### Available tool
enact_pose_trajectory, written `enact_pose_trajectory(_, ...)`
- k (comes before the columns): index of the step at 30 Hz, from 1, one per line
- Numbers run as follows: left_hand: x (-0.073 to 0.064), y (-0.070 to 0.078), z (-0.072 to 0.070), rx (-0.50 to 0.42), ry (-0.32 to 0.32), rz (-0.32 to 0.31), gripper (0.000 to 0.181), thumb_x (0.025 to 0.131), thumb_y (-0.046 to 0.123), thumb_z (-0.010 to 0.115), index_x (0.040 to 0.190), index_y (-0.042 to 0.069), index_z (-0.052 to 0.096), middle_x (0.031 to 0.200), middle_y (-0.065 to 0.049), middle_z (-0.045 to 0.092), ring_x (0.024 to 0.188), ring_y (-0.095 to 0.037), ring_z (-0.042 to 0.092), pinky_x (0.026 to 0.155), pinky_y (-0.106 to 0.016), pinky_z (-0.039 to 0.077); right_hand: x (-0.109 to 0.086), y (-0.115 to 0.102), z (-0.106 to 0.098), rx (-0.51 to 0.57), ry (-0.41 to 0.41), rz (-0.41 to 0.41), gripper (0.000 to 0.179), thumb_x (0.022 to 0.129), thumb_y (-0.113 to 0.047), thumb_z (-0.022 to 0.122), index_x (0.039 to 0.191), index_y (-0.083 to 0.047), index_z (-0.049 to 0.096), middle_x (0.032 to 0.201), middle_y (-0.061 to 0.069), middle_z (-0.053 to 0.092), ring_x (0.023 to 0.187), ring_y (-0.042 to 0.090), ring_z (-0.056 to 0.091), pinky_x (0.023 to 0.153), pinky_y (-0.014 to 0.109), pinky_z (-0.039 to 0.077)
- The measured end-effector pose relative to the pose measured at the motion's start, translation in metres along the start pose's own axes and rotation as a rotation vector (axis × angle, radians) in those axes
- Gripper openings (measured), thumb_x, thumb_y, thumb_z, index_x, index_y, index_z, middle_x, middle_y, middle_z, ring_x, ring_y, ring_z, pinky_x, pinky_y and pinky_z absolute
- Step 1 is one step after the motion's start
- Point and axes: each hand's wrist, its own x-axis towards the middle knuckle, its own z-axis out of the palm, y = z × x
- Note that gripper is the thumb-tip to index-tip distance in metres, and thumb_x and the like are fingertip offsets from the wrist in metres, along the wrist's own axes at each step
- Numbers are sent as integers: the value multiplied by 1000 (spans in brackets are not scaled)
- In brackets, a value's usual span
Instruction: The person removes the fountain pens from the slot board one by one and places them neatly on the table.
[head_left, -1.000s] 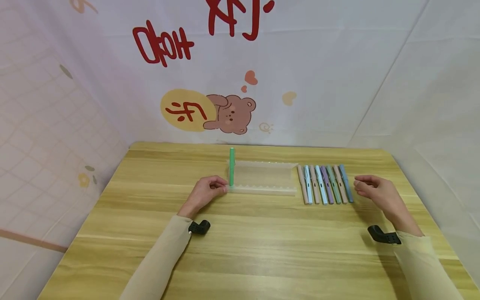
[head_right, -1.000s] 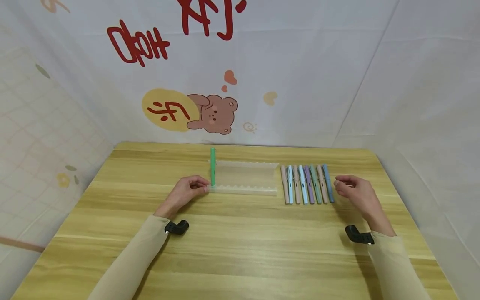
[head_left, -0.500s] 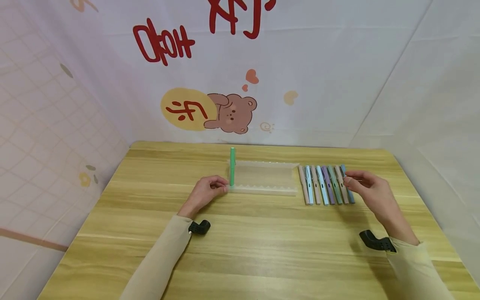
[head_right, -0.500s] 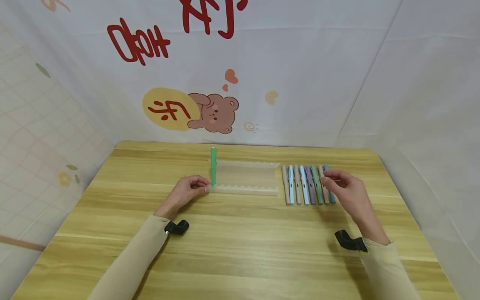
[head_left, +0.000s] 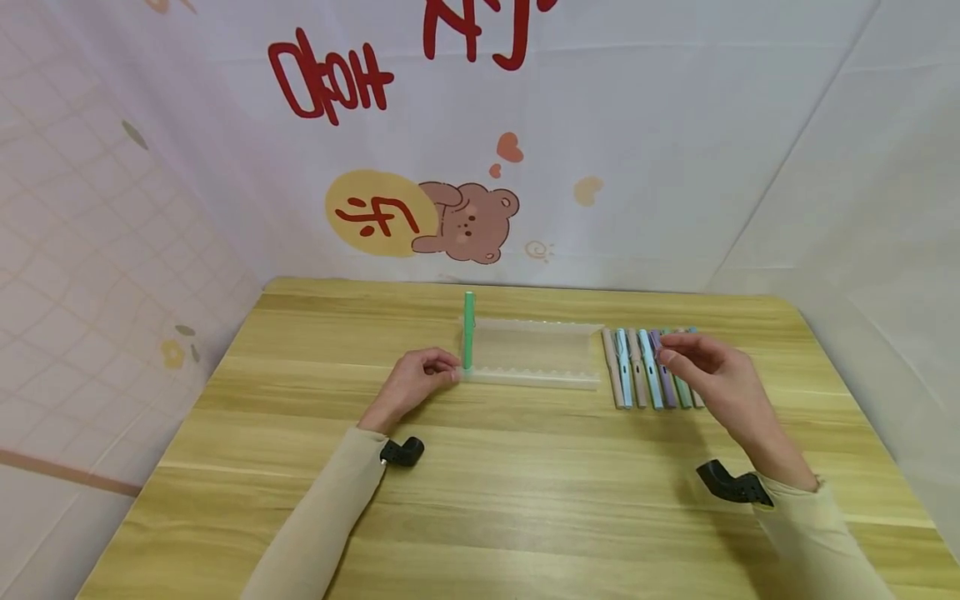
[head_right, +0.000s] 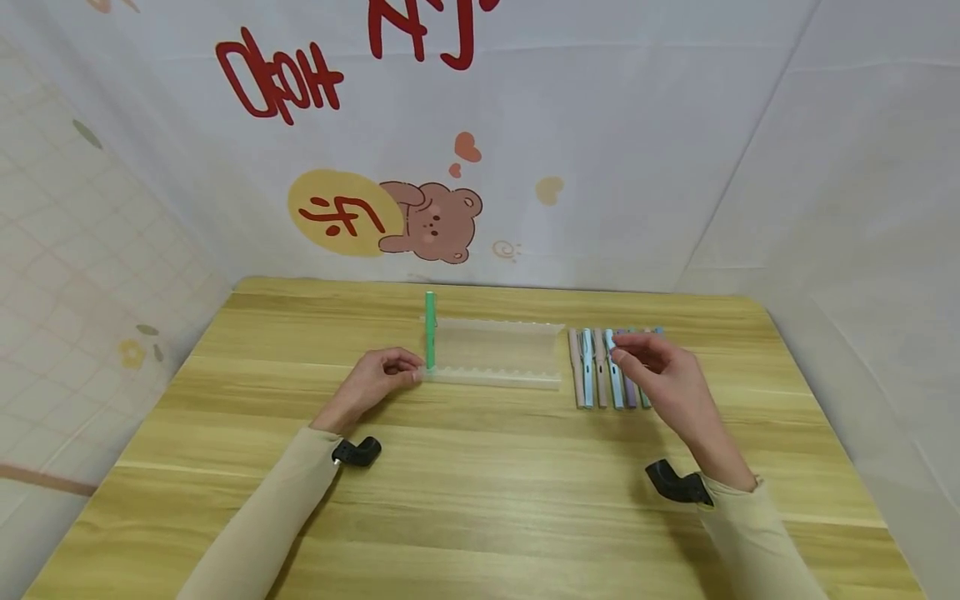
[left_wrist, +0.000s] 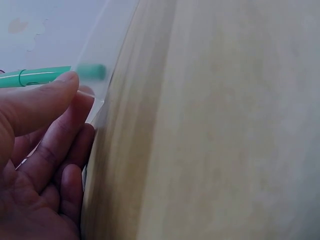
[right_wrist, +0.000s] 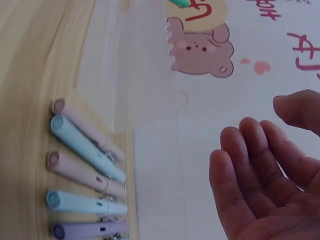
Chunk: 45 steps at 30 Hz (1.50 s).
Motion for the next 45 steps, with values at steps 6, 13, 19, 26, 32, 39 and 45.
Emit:
enact_pose_trajectory(6, 0, 2, 1, -13, 5, -16, 16, 97, 15, 75, 112, 9, 76, 98, -2, 74, 90, -16, 66, 83, -33, 49, 4, -12, 14, 12, -15, -90, 37, 103, -31, 67, 132, -8, 68, 117, -5, 72, 103, 6, 69, 83, 14, 51)
enact_pose_trajectory(13, -1, 4, 1, -7, 8, -23, 15, 96, 14, 75, 111, 10, 76, 96, -2, 74, 89, -17, 65, 83, -34, 48, 10, -24, 33, 57, -55, -127, 33, 104, -26, 67, 131, -7, 68, 117, 3, 73, 103, 5, 68, 84, 15, 51)
enact_pose_trajectory(19, -2, 4, 1, -13, 1, -24, 15, 97, 14, 75, 111, 10, 76, 97, -2, 74, 90, -17, 65, 84, -34, 49, 14, -27, 50, 82, -95, -156, 35, 105, -25, 64, 132, -2, 65, 120, 13, 70, 104, 3, 67, 86, 16, 51)
enact_pose_trajectory(26, -1, 1, 0, -18, -1, -5, 15, 96, 14, 75, 110, 10, 77, 97, -2, 74, 90, -17, 65, 84, -34, 49, 21, -36, 69, 114, -130, -123, 34, 104, -29, 66, 131, -7, 67, 120, 10, 71, 105, 10, 68, 87, 18, 51)
enact_pose_trajectory(32, -1, 0, 0, -12, 1, -1, 15, 97, 13, 75, 111, 10, 77, 97, -2, 74, 90, -16, 65, 85, -34, 49, 28, -38, 86, 127, -167, -106, 35, 103, -32, 67, 130, -10, 68, 123, 8, 70, 106, 12, 67, 88, 23, 52)
enact_pose_trajectory(39, -1, 0, 0, -5, 1, 10, 15, 97, 13, 74, 112, 9, 76, 97, -2, 74, 90, -16, 66, 85, -34, 49, 36, -37, 106, 151, -178, -140, 31, 102, -29, 68, 126, -9, 69, 118, 8, 71, 105, 19, 68, 86, 26, 54)
enact_pose_trajectory(45, -1, 0, 0, -15, 3, 3, 15, 97, 13, 75, 111, 9, 76, 97, -2, 74, 89, -16, 66, 84, -34, 49, 40, -41, 124, 182, -199, -161, 29, 102, -25, 68, 125, -7, 69, 117, 10, 71, 104, 22, 69, 87, 27, 54)
